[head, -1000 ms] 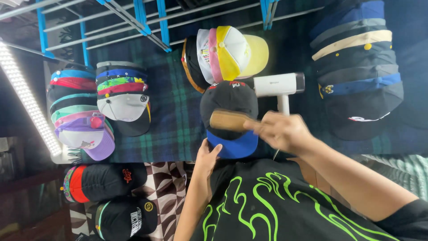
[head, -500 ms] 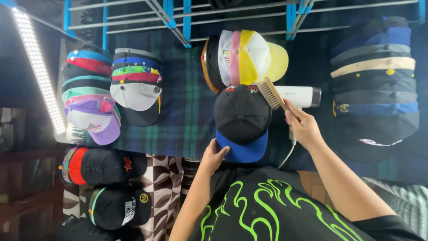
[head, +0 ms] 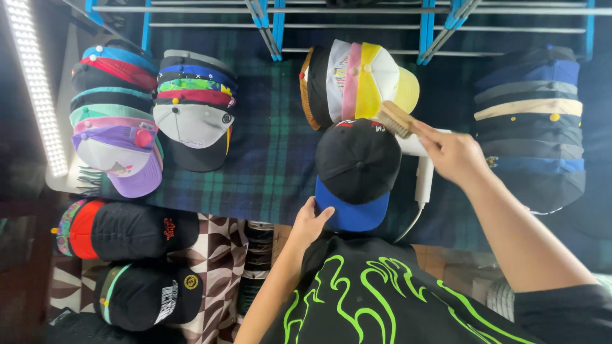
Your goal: Cleaning and reshaping baseball caps using a handheld steamer and a brush
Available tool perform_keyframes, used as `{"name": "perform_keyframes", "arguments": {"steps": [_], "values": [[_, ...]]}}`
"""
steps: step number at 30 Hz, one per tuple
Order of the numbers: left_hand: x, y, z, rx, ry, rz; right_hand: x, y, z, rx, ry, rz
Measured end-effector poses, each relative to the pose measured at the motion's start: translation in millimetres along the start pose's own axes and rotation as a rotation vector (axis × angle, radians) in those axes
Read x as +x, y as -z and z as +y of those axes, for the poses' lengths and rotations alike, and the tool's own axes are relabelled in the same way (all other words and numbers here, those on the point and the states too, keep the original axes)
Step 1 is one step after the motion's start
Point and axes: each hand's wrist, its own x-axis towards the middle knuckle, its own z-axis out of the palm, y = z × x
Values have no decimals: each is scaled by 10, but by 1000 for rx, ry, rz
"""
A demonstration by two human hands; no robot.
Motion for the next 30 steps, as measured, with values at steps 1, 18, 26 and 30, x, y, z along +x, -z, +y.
{"name": "perform_keyframes", "arguments": {"steps": [1, 18, 26, 30], "values": [[-6, 4, -22, -12, -4, -1, 73, 35, -107, -11, 5, 0], [-52, 185, 102, 38, -70, -74, 374, -74, -2030, -702, 771, -568], [-220, 267, 262, 95, -96, -112, 1291, -402, -2436, -770, 854, -129], [-277, 301, 347, 85, -75, -133, 996, -1032, -2693, -803, 896, -592]]}}
